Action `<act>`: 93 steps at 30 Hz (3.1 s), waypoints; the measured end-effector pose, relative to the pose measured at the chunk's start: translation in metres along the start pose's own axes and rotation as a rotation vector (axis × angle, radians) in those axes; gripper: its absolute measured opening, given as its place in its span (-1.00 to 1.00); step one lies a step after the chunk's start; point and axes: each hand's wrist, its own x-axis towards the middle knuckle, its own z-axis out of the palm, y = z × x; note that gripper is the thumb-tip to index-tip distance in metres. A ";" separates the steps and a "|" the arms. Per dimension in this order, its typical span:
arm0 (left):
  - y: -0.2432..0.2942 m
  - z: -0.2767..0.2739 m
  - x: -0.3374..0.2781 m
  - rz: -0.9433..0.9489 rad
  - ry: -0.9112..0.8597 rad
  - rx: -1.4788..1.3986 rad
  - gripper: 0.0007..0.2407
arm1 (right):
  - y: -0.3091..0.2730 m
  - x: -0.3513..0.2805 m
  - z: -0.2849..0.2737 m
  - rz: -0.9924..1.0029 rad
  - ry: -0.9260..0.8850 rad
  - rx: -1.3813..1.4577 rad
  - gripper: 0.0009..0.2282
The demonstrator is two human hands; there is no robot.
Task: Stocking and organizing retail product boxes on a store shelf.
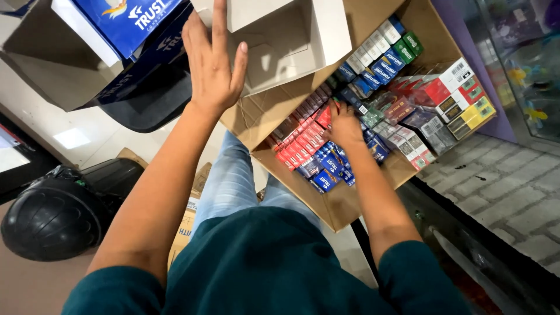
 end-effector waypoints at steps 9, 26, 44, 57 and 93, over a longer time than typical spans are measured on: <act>0.001 0.001 0.000 0.002 -0.004 0.003 -0.43 | -0.011 -0.010 -0.015 0.035 0.060 -0.077 -0.10; 0.016 -0.019 0.012 -0.097 0.100 -0.319 -0.55 | -0.174 -0.120 -0.341 -0.315 0.814 0.463 -0.26; 0.020 -0.008 0.018 -0.090 0.088 -0.363 -0.47 | -0.178 0.069 -0.231 -0.252 -0.120 0.124 -0.77; 0.008 -0.030 0.033 -0.036 0.040 -0.299 -0.54 | -0.111 -0.101 -0.301 -0.264 0.000 1.186 -0.67; -0.007 0.003 0.032 -0.070 -0.003 0.042 -0.55 | -0.093 -0.066 0.097 0.048 -0.010 0.220 -0.16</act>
